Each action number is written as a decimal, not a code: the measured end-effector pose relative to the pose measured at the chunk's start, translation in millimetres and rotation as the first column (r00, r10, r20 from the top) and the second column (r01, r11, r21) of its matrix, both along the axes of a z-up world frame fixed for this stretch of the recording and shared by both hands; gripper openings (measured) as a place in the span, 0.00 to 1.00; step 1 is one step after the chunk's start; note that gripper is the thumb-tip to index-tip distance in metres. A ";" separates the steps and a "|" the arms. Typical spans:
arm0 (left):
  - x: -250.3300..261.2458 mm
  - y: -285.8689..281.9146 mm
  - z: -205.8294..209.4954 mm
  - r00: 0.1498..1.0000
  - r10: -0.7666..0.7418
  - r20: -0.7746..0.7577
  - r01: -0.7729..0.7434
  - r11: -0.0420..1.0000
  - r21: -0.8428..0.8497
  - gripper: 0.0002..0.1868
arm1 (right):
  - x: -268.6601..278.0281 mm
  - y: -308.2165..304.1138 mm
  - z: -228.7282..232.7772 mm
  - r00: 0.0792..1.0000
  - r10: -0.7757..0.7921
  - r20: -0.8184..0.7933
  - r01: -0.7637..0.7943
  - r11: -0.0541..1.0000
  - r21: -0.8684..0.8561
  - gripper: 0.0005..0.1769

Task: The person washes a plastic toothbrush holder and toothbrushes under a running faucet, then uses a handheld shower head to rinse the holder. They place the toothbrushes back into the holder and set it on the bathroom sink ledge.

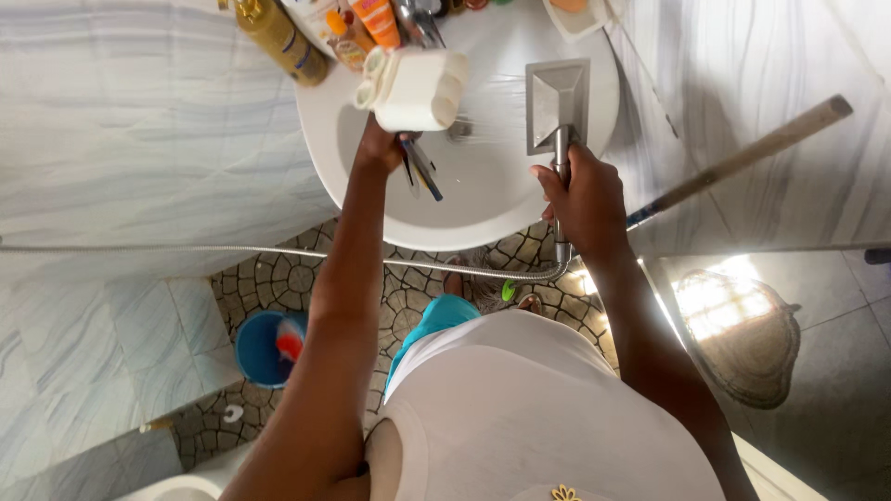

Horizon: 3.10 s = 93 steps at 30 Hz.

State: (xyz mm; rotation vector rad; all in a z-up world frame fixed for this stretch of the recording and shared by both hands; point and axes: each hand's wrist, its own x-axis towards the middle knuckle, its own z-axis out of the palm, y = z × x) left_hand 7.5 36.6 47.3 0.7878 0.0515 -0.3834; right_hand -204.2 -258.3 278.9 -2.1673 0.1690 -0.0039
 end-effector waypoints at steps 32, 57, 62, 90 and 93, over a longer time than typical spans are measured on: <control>-178.6 3.2 -42.9 0.958 -0.173 -0.228 0.105 0.953 -0.283 0.13 | -168.0 68.4 -72.2 0.912 -0.395 0.115 0.395 0.918 0.021 0.11; -226.9 87.4 -52.5 0.935 0.297 -0.193 -0.289 0.955 0.066 0.11 | -196.9 176.3 38.8 0.958 -0.138 0.251 0.151 0.988 -0.032 0.11; -192.2 95.8 -65.0 0.992 0.116 -0.047 -0.123 0.829 -0.545 0.08 | -201.8 175.6 40.4 0.935 -0.030 0.353 0.085 0.987 -0.139 0.10; -255.7 150.6 -52.6 0.893 0.383 -0.234 -0.332 0.915 0.230 0.12 | -166.6 183.2 -7.9 0.850 -0.084 0.520 0.138 0.988 -0.067 0.07; -256.6 163.7 -34.2 0.902 0.388 -0.189 -0.356 0.917 0.182 0.10 | -151.6 202.7 -6.1 0.828 -0.050 0.559 0.115 0.990 -0.081 0.06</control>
